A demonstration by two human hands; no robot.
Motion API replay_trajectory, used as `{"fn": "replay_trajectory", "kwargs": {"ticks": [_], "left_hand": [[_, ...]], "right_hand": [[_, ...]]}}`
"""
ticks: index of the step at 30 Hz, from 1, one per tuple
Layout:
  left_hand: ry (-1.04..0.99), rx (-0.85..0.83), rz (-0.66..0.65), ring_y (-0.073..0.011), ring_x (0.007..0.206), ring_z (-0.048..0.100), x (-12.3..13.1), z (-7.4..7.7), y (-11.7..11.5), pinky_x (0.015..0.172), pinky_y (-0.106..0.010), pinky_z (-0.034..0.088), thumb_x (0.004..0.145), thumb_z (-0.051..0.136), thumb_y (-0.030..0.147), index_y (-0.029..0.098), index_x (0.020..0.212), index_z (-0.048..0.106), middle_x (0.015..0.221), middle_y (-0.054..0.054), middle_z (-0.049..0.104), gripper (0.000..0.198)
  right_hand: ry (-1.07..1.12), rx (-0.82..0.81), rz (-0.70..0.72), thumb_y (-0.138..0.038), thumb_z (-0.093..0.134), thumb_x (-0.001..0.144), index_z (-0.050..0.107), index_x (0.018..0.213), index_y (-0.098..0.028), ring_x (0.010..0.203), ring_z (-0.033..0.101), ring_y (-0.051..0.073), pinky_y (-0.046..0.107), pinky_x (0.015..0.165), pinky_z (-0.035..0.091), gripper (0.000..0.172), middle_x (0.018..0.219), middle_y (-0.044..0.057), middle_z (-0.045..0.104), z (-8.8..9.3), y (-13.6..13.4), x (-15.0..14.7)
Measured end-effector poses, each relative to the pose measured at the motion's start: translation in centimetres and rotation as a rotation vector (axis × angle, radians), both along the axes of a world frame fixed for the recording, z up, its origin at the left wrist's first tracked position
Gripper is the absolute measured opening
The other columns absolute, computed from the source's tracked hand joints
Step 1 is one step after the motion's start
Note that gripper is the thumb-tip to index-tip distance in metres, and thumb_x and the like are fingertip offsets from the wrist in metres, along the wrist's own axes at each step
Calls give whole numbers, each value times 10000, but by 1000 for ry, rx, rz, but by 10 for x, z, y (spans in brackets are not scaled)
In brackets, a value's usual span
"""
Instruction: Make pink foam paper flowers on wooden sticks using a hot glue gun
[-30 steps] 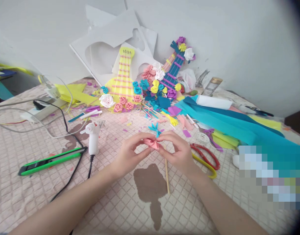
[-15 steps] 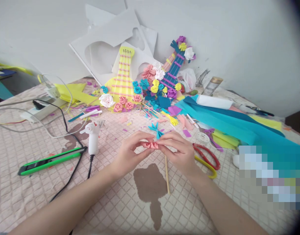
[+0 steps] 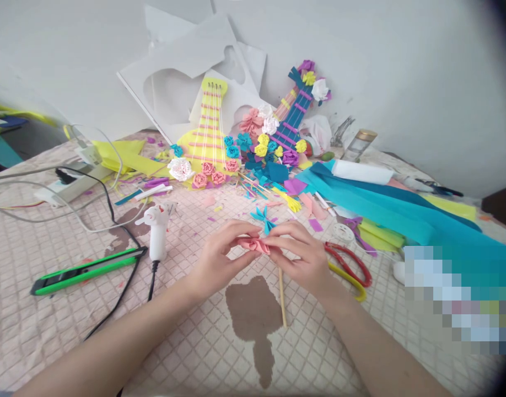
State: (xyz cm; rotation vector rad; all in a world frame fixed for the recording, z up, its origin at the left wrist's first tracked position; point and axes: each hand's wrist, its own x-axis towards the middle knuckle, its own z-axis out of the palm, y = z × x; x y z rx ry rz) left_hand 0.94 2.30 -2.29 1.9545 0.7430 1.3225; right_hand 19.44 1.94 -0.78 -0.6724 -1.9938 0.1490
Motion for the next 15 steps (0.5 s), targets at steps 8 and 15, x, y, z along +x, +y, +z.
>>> {"fn": "replay_trajectory", "kwargs": {"ticks": [8, 15], "left_hand": [[127, 237, 62, -168, 961, 592, -2, 9, -1, 844, -324, 520, 777, 643, 120, 197, 1082, 552, 1003, -75, 613, 328], [226, 327, 7, -195, 1042, 585, -5, 9, 1, 889, -356, 514, 791, 633, 154, 216, 1197, 492, 1101, -99, 610, 434]], "right_hand": [[106, -259, 55, -132, 561, 806, 640, 980, -221, 795, 600, 170, 361, 748, 475, 211, 809, 29, 660, 4, -4, 3], [-29, -390, 85, -184, 576, 838, 672, 965, -249, 775, 599, 151, 327, 726, 467, 172, 829, 15, 689, 5, 1, 8]]}}
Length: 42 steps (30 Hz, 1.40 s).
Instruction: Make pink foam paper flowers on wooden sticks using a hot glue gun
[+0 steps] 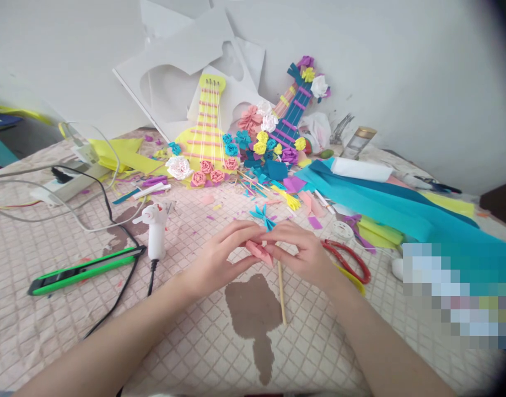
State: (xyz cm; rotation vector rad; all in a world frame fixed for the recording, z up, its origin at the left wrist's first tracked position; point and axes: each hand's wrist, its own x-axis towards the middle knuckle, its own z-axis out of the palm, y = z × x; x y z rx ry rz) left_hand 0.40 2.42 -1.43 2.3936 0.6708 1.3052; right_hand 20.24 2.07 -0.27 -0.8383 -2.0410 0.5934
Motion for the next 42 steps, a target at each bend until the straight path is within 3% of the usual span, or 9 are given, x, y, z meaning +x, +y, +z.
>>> {"fn": "replay_trajectory", "kwargs": {"ticks": [3, 7, 13, 18, 22, 26, 31, 37, 42], "left_hand": [[-10, -73, -29, -204, 1075, 574, 0, 1, -1, 873, -331, 531, 788, 639, 166, 229, 1205, 500, 1140, -99, 589, 444], [-56, -284, -71, -153, 947, 621, 0, -2, -3, 768, -253, 570, 800, 624, 180, 249, 1220, 483, 1178, -87, 535, 448], [-183, -526, -130, -131, 904, 620, 3, -2, -4, 807, -270, 556, 778, 646, 151, 242, 1183, 489, 1091, -58, 578, 444], [-254, -625, -105, -146, 903, 613, 4, 3, -4, 801, -279, 546, 771, 647, 168, 201, 1137, 528, 969, -56, 620, 386], [-257, -634, -49, -141, 837, 615, 5, 3, -3, 744, -269, 547, 755, 666, 199, 190, 1119, 544, 917, -48, 626, 384], [-229, -658, -29, -132, 783, 605, 5, 4, -2, 692, -256, 542, 739, 679, 223, 180, 1110, 549, 911, -50, 622, 395], [-217, -695, -5, -131, 784, 608, 6, 4, -2, 708, -259, 535, 740, 671, 215, 170, 1109, 552, 905, -49, 621, 390], [-276, -768, 48, -149, 810, 619, 5, 3, 2, 691, -272, 533, 736, 675, 260, 179, 1046, 572, 907, -46, 626, 337], [-355, -902, -4, -139, 782, 634, 4, 5, 6, 662, -251, 519, 720, 690, 242, 174, 1033, 555, 843, -24, 640, 347]], "right_hand": [[-72, -21, 53, -198, 586, 839, 680, 962, -239, 788, 586, 146, 311, 727, 461, 159, 815, 16, 678, 0, 2, 1], [-30, -9, 50, -185, 599, 829, 681, 831, -202, 808, 588, 138, 289, 739, 468, 84, 816, 26, 646, -1, 2, 2], [-4, -5, 11, -190, 550, 855, 623, 821, -201, 817, 571, 145, 308, 753, 458, 81, 848, 31, 606, 1, 0, 1], [179, -195, -19, -266, 491, 888, 555, 837, -200, 840, 552, 151, 318, 786, 451, 105, 847, 31, 571, 2, -1, 1], [398, -390, 57, -338, 472, 897, 522, 825, -210, 887, 575, 174, 349, 793, 464, 155, 953, 63, 634, 2, -2, 1], [494, -509, 73, -378, 479, 889, 476, 810, -215, 734, 579, 165, 337, 706, 459, 182, 769, 42, 653, 2, 0, 1], [514, -437, -50, -347, 495, 887, 493, 809, -203, 615, 519, 119, 289, 665, 423, 163, 611, -26, 544, 2, 4, 4], [334, -261, -257, -314, 531, 862, 519, 781, -196, 568, 459, 95, 231, 540, 399, 143, 635, -29, 476, 5, 7, 10], [66, -221, -252, -298, 500, 873, 586, 906, -188, 598, 481, 101, 226, 528, 395, 144, 704, -3, 540, 4, 5, 14]]}}
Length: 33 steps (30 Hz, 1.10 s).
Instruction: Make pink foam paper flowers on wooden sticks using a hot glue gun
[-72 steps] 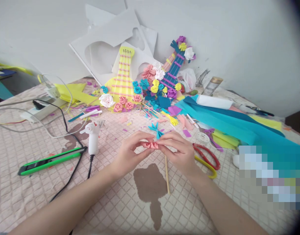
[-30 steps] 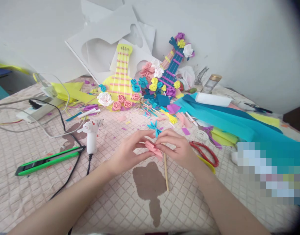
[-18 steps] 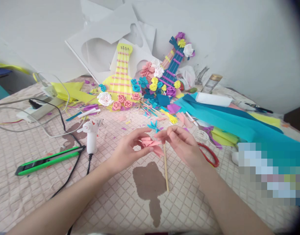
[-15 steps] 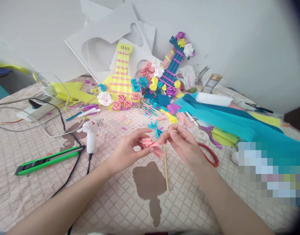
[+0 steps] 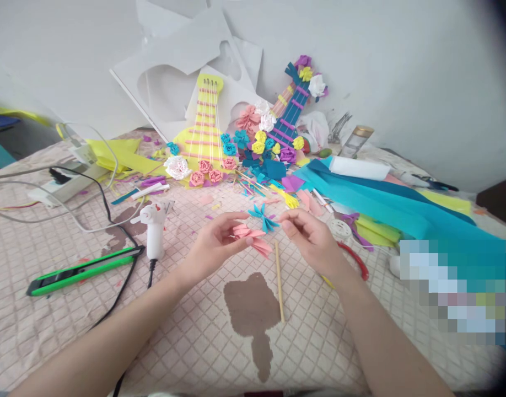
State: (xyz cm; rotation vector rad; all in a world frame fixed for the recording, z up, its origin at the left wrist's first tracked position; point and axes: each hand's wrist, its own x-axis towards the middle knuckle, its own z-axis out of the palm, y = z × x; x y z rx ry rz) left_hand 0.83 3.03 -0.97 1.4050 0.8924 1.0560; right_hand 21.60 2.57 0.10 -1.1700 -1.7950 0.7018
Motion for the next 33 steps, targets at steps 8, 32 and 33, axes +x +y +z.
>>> {"fn": "replay_trajectory", "kwargs": {"ticks": [8, 32, 33], "left_hand": [[104, 100, 23, -128, 769, 607, 1, 0, -2, 681, -257, 530, 720, 679, 233, 171, 1033, 581, 851, -29, 612, 334], [-39, -192, 74, -152, 855, 611, -1, -3, 3, 807, -285, 442, 721, 688, 276, 187, 988, 577, 896, -17, 624, 303], [-67, -209, 78, -156, 864, 613, -2, -4, 4, 823, -292, 436, 726, 684, 272, 192, 984, 584, 890, -13, 625, 288]], "right_hand": [[-211, 4, 136, -255, 581, 830, 688, 791, -204, 689, 547, 137, 275, 608, 422, 124, 722, 14, 606, 0, 0, 0], [531, -368, 128, -346, 641, 774, 635, 733, -193, 548, 488, 87, 245, 574, 391, 159, 565, -34, 536, -1, 3, -3], [507, -364, 116, -340, 645, 770, 640, 729, -191, 546, 486, 84, 244, 573, 394, 155, 567, -34, 537, 0, 3, -2]]}}
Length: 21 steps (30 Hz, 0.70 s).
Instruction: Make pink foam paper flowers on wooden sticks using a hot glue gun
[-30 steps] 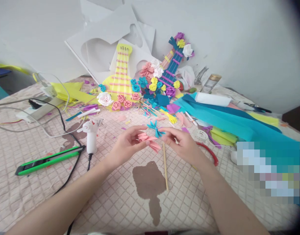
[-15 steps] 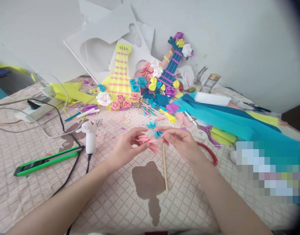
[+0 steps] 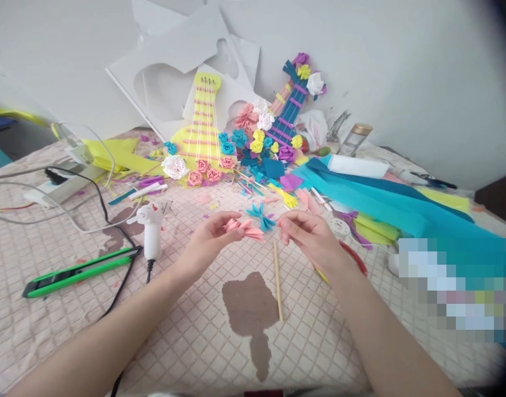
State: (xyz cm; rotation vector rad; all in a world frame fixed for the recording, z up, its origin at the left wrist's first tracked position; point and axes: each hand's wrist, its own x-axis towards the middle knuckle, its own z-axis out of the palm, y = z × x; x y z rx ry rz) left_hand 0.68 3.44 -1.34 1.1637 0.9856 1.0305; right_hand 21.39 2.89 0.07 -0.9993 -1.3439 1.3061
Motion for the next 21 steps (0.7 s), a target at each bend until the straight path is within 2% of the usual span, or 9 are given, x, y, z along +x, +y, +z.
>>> {"fn": "replay_trajectory", "kwargs": {"ticks": [3, 7, 10, 15, 17, 21], "left_hand": [[-71, -36, 9, -167, 893, 610, -2, -2, 3, 860, -308, 425, 716, 687, 235, 199, 968, 614, 869, -6, 622, 265], [-158, -97, 71, -144, 878, 595, -3, -4, 5, 861, -282, 432, 686, 694, 204, 170, 888, 663, 882, -20, 633, 208], [-261, -151, 101, -129, 856, 590, -2, -2, 6, 858, -269, 445, 661, 705, 198, 148, 804, 678, 894, -26, 638, 153], [-313, -213, 145, -103, 769, 589, -2, 1, 6, 801, -242, 460, 639, 729, 207, 136, 723, 670, 807, -15, 637, 125], [-320, -239, 174, -90, 721, 582, -3, 2, 7, 773, -232, 462, 640, 735, 222, 132, 707, 666, 758, -9, 627, 132], [-336, -270, 203, -93, 699, 579, -3, 0, 7, 755, -241, 463, 628, 751, 240, 133, 715, 661, 726, -7, 618, 165]], "right_hand": [[-57, 1, -57, -333, 662, 745, 644, 697, -183, 541, 482, 86, 246, 562, 401, 159, 561, -30, 538, 1, 1, 2], [5, 27, -234, -348, 695, 697, 655, 707, -182, 533, 487, 89, 248, 554, 417, 171, 538, -35, 529, 5, 7, 12], [169, 125, -438, -280, 717, 676, 649, 691, -162, 552, 502, 78, 240, 583, 440, 137, 548, -33, 534, 12, 14, 30], [405, 258, -832, -64, 652, 670, 617, 648, -99, 532, 516, 66, 220, 511, 419, 55, 655, 28, 604, 26, 22, 71], [412, 309, -934, -48, 619, 681, 603, 634, -102, 509, 509, 61, 212, 493, 418, 73, 636, 24, 602, 29, 23, 84], [291, 373, -1032, -85, 607, 668, 607, 610, -115, 452, 497, 64, 215, 483, 429, 66, 515, -17, 555, 28, 25, 100]]}}
